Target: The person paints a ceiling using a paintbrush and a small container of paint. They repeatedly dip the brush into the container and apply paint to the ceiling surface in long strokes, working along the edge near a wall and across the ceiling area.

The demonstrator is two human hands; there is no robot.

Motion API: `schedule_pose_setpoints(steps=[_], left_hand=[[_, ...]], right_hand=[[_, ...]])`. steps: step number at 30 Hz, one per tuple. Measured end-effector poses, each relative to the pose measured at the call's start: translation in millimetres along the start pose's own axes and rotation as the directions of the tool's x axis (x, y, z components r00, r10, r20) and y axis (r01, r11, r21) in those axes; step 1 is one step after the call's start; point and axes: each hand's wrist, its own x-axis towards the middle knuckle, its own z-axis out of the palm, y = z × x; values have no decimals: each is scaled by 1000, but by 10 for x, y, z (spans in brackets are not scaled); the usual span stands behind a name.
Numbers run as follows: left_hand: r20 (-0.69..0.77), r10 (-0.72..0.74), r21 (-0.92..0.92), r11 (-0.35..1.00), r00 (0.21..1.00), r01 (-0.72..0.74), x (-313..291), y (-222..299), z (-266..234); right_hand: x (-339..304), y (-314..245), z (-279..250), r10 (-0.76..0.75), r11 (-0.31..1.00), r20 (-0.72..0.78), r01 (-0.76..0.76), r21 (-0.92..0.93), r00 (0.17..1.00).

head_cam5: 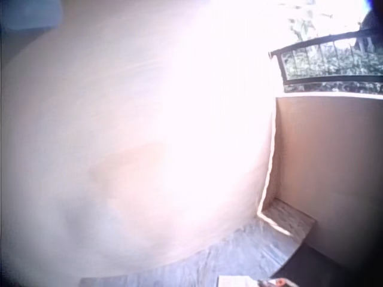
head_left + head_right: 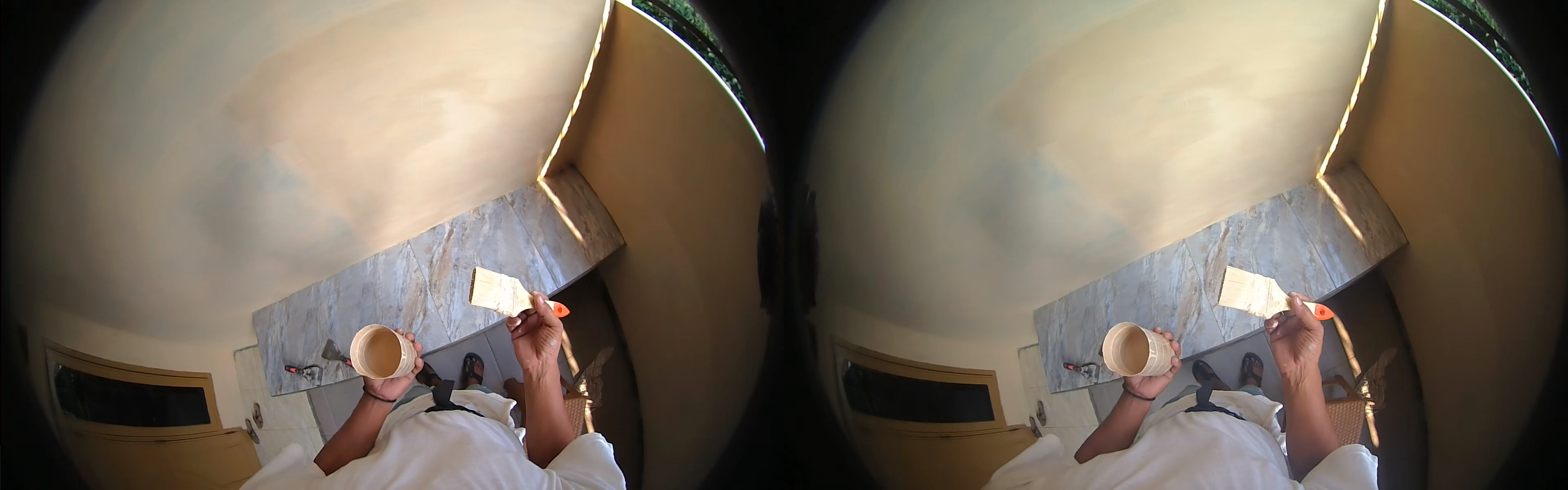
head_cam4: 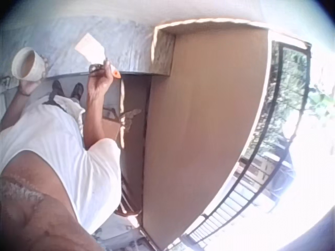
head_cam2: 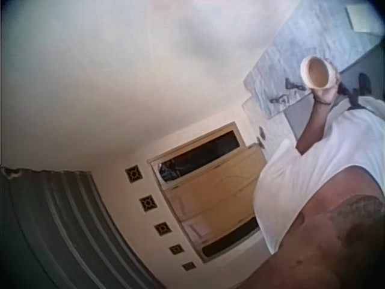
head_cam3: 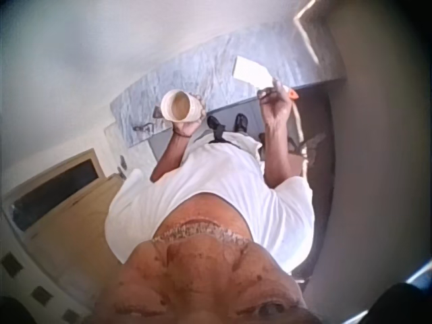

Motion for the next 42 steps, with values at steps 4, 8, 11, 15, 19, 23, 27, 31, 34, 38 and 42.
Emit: schedule_pose_setpoints(steps=[4,8,11,15,19,23,27,31,34,38,42], left_hand=[[32,5,-6,1000,999,-5,94,54,15],[48,16,-32,999,999,-14,141,122,-130],[98,31,-22,999,995,-29,171,139,-78],[138,66,-28,998,988,-63,155,158,-127],[134,89,-31,996,987,-86,91,208,-151],[64,130,-46,991,989,-127,39,319,-169],[5,184,-45,982,983,-184,-16,425,-62],[29,254,-39,967,967,-253,-11,505,104],[5,288,-81,955,958,-287,-19,570,143],[27,319,-104,943,947,-315,-5,681,37],[5,368,-119,924,930,-364,-42,715,96]], right_hand=[[-32,45,186,-94,993,68,99,-69,993],[-191,-11,500,-192,963,211,225,-149,958],[-306,39,793,-274,924,272,331,-191,922],[-333,114,890,-247,914,298,324,-245,922],[-308,222,854,-134,957,267,195,-217,954],[-318,414,942,-85,956,284,158,-245,955],[-467,547,1250,-198,833,380,359,-421,904],[-567,639,1538,-200,701,575,526,-482,793],[-685,792,1787,-198,575,696,657,-488,690],[-826,941,2105,-90,402,835,787,-469,543],[-856,1145,2167,68,299,903,855,-424,424]])
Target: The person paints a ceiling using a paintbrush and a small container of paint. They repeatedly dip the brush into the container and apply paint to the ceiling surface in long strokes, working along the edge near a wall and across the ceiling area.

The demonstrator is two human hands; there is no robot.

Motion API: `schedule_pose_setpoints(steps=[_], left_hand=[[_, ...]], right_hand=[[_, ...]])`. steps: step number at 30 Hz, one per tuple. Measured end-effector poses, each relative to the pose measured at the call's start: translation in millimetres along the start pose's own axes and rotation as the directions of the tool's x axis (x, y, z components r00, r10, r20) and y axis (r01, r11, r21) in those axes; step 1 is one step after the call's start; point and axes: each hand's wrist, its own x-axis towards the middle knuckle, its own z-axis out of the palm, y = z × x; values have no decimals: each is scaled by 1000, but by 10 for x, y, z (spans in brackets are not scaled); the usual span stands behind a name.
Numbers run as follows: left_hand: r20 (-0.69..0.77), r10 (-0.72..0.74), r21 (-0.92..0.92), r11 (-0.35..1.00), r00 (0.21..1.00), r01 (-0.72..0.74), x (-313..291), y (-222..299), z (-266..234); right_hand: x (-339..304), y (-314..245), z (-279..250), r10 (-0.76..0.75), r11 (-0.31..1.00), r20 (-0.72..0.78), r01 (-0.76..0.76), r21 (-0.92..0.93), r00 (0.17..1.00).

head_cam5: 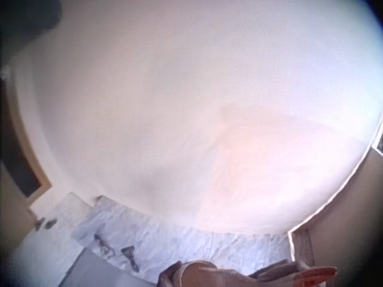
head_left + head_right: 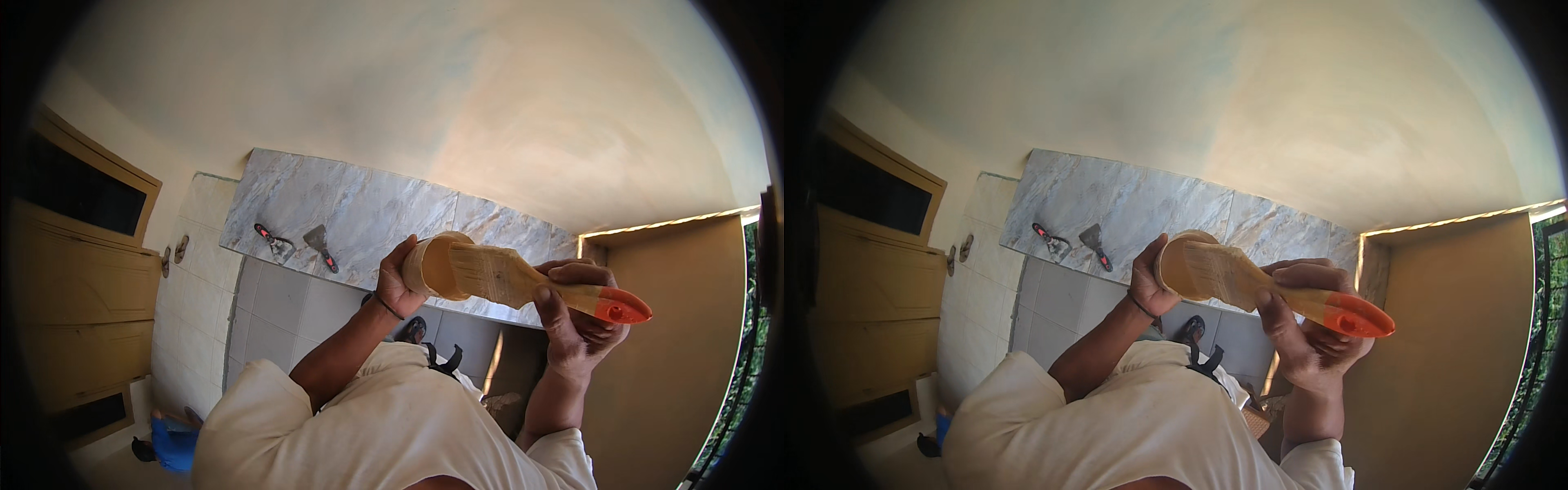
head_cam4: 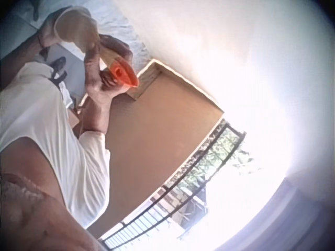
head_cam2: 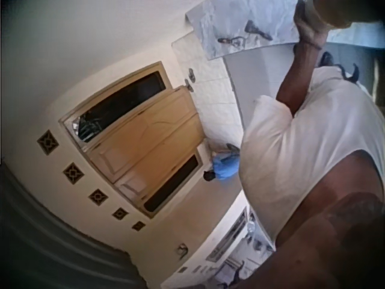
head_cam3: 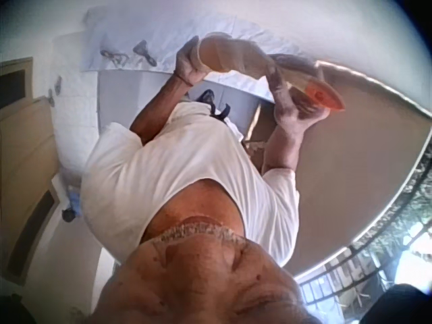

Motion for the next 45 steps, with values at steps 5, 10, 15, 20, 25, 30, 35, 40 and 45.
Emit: schedule_pose_setpoints(steps=[5,10,15,20,25,30,35,40,45], left_hand=[[48,52,3,999,998,-52,-78,97,125],[52,107,14,994,993,-108,-132,157,140],[64,118,22,993,991,-119,-176,226,132],[69,134,27,990,989,-136,-195,269,142],[57,134,44,990,989,-137,-205,308,168],[41,138,44,989,990,-140,-195,335,148],[32,130,42,990,991,-131,-184,363,129],[19,125,59,990,992,-126,-174,411,123],[-20,102,29,994,995,-102,-109,470,64]], right_hand=[[133,86,207,-8,994,277,37,-100,961],[178,281,416,-39,975,435,129,-179,900],[175,362,602,17,955,481,128,-267,876],[154,422,697,32,947,487,130,-294,873],[123,496,758,56,949,485,105,-297,873],[130,538,770,46,942,514,134,-307,857],[119,551,808,71,943,496,103,-316,866],[55,549,729,124,984,335,-71,-166,934],[44,510,664,100,995,141,-95,-44,985]])
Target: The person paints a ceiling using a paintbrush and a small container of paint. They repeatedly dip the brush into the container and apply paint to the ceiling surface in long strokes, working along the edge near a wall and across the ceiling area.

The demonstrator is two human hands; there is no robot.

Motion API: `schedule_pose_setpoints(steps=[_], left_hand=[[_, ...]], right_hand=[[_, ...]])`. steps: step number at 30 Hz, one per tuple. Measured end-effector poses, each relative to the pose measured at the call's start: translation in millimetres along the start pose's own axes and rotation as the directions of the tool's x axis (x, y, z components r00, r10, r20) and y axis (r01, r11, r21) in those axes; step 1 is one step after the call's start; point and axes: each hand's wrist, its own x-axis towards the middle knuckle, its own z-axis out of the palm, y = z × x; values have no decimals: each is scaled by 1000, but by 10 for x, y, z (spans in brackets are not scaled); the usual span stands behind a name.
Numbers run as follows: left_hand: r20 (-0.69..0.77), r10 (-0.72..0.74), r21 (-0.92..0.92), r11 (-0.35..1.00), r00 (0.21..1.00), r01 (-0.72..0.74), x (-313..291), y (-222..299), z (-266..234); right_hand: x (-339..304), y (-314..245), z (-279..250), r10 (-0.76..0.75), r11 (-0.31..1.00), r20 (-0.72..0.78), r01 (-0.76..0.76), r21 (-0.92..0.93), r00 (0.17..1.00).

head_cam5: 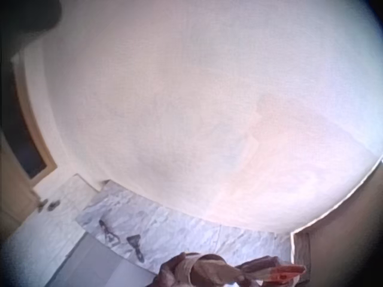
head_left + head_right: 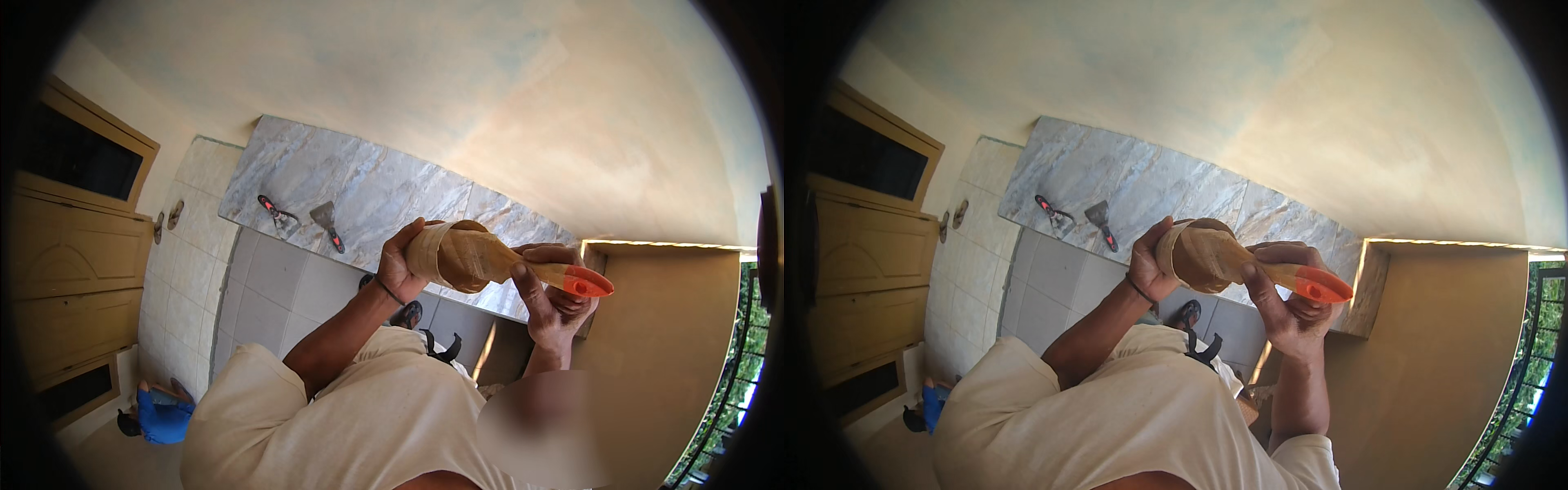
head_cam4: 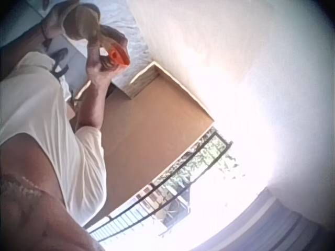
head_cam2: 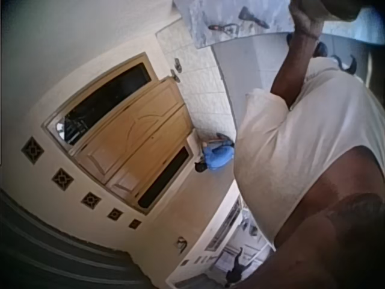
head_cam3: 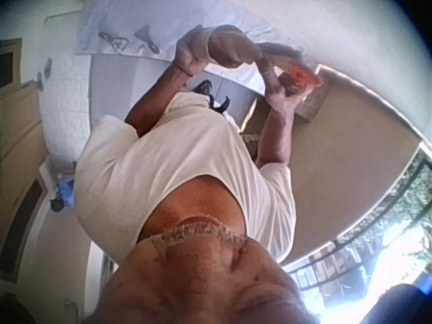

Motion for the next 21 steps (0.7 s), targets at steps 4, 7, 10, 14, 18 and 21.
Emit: schedule_pose_setpoints(steps=[4,7,10,14,18,21], left_hand=[[35,1,-18,1000,999,0,-13,-30,-3],[-2,6,-1,1000,1000,-6,-38,1,-39],[0,-16,8,1000,1000,16,-38,-1,-18],[39,-19,-4,1000,999,20,-28,19,-37],[35,-24,-11,1000,999,25,-72,36,-58],[27,-4,2,1000,1000,4,-75,54,-81]], right_hand=[[-26,44,1,-64,983,135,86,-163,989],[9,62,70,-129,980,166,151,-131,978],[13,64,97,-152,963,210,192,-187,966],[-24,67,129,-173,964,195,206,-166,966],[-34,48,151,-198,955,197,234,-182,960],[15,46,204,-214,947,219,257,-193,952]])
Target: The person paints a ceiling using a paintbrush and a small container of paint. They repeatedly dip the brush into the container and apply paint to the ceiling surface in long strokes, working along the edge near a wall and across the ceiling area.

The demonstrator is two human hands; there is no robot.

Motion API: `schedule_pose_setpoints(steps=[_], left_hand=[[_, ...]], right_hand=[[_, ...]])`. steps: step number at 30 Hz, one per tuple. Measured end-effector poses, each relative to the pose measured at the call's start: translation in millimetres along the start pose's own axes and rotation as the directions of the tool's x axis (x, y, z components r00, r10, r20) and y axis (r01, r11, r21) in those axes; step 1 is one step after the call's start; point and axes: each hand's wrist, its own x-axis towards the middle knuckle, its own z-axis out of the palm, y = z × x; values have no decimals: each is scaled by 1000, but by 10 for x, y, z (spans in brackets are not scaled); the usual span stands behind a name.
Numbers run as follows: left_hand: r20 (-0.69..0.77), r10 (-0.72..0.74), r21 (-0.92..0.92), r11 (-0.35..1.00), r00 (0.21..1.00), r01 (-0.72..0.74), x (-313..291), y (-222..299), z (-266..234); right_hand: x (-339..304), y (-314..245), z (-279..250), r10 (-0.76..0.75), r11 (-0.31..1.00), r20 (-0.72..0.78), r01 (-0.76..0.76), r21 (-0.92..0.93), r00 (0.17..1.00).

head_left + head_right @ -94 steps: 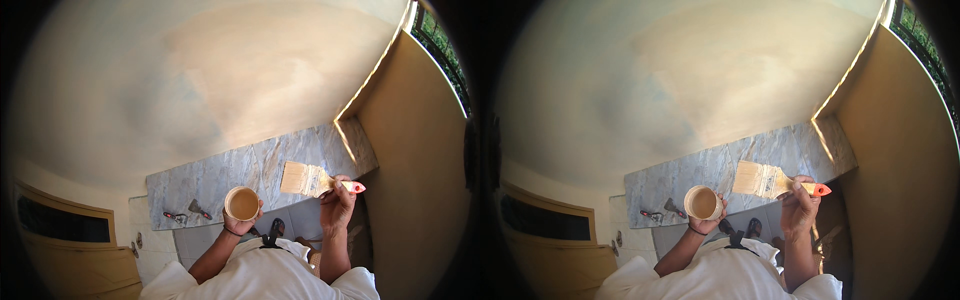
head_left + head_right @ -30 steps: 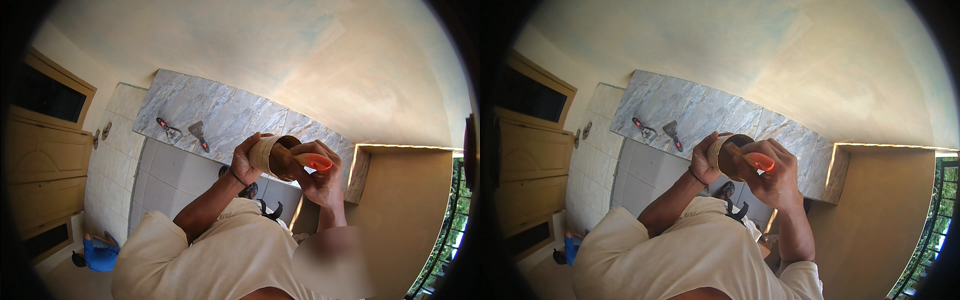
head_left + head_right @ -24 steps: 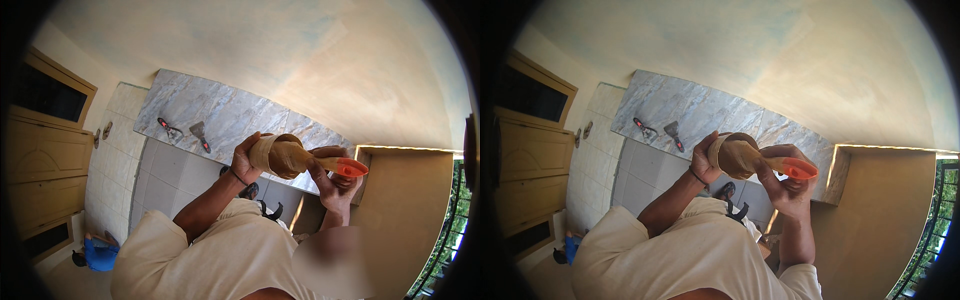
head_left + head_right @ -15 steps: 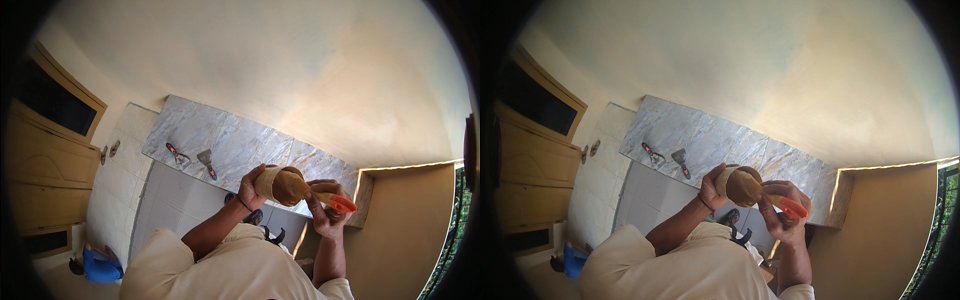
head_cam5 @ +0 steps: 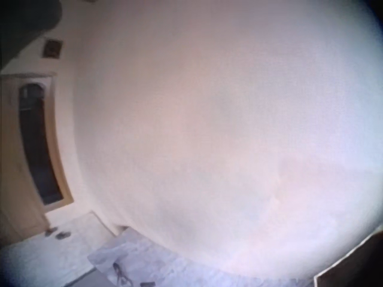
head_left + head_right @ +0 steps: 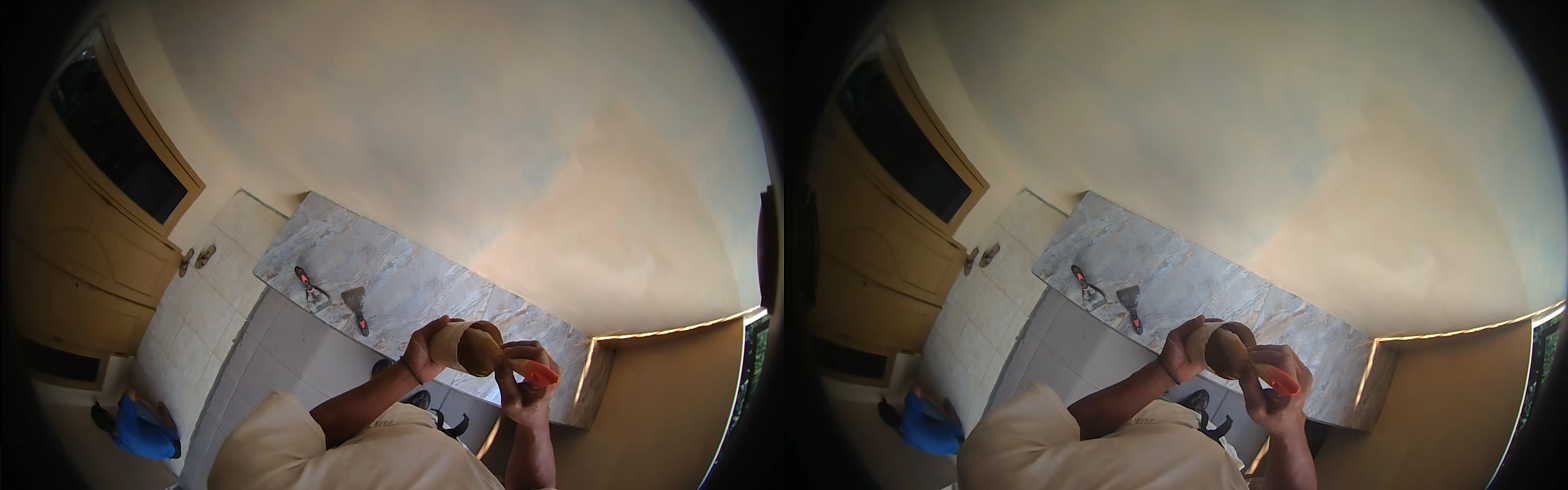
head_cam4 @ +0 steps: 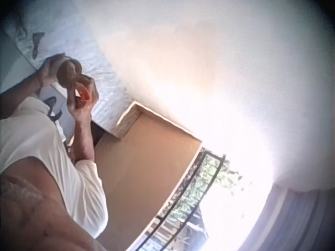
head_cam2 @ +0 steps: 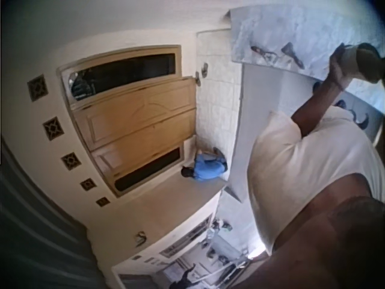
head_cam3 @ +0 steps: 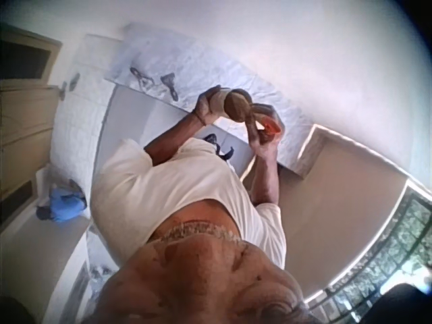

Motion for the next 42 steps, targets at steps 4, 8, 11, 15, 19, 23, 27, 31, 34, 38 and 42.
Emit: schedule_pose_setpoints(steps=[4,8,11,15,19,23,27,31,34,38,42], left_hand=[[11,9,10,1000,1000,-9,-43,10,-42],[21,11,29,999,1000,-12,1,55,-139],[-11,27,65,998,1000,-27,-41,36,-113],[25,2,-5,1000,1000,-2,-41,86,-34],[64,-35,-29,999,997,37,7,110,-125],[56,-28,-17,999,998,29,-1,106,-142],[64,-33,-5,999,997,33,-12,79,-129],[66,-56,-35,998,996,59,-4,92,-117],[48,-55,-1,998,997,55,17,57,-163],[-23,5,3,1000,1000,-5,-45,26,-167],[29,41,-4,999,999,-41,-82,31,-89]], right_hand=[[-34,-50,68,38,999,-29,-37,26,999],[-2,8,100,26,998,4,-26,52,1000],[-3,14,92,38,995,35,-41,92,999],[5,57,101,-22,999,57,20,39,998],[43,60,127,-27,1000,86,28,-10,996],[3,23,114,39,997,-12,-38,65,999],[-42,8,124,60,995,-45,-57,78,997],[-10,67,141,-4,999,30,5,-31,1000],[-60,107,113,50,998,-4,-50,29,999],[-83,111,103,43,995,-35,-40,88,998],[-111,191,62,79,984,20,-81,158,997]])
